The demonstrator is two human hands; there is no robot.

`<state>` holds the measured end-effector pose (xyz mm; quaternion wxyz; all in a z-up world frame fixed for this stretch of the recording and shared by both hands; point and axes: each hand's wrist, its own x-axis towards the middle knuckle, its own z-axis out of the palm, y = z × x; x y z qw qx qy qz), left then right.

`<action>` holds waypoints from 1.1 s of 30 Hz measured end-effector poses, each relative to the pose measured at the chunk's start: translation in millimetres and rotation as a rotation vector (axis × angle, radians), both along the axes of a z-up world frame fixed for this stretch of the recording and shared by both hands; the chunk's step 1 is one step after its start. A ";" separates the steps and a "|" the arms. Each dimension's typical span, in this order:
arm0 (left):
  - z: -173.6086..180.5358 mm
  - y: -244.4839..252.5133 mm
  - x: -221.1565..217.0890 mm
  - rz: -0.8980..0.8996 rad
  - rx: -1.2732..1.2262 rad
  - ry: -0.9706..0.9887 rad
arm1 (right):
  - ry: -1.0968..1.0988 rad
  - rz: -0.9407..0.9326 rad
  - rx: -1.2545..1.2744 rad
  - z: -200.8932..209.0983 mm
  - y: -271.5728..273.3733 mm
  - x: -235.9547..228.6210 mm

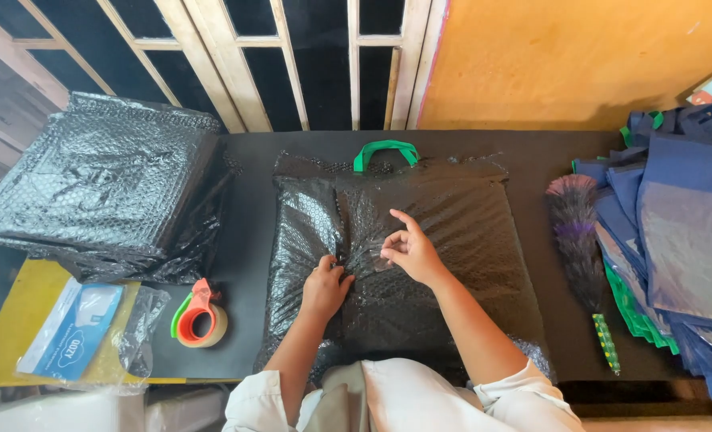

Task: The person wraps a green tote bag in black bubble wrap on a table. They unfold the bubble wrap, place the bag on it, fold the wrap around the bag, and secure it with clear packing tape.

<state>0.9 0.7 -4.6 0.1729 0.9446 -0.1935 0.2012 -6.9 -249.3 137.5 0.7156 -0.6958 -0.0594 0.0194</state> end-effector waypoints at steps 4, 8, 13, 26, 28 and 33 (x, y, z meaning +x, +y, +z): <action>-11.3 0.6 -1.0 0.010 -0.020 0.044 | 0.035 0.028 -0.061 8.0 -7.2 5.7; -21.7 0.1 0.0 0.005 -0.013 -0.062 | 0.009 0.072 -0.135 0.6 -9.2 21.5; -12.6 0.3 -4.5 0.009 -0.031 -0.015 | -0.019 0.126 -0.177 -1.9 -2.4 36.3; -13.6 -1.5 -9.3 0.052 -0.111 -0.029 | 0.086 0.395 -0.223 -22.0 41.2 77.1; -17.0 -2.3 -8.7 0.059 -0.118 -0.030 | 0.099 0.409 -0.231 -26.8 46.1 80.8; -23.8 -1.9 -6.9 0.056 -0.128 -0.041 | 0.132 0.450 -0.280 -33.7 55.0 86.4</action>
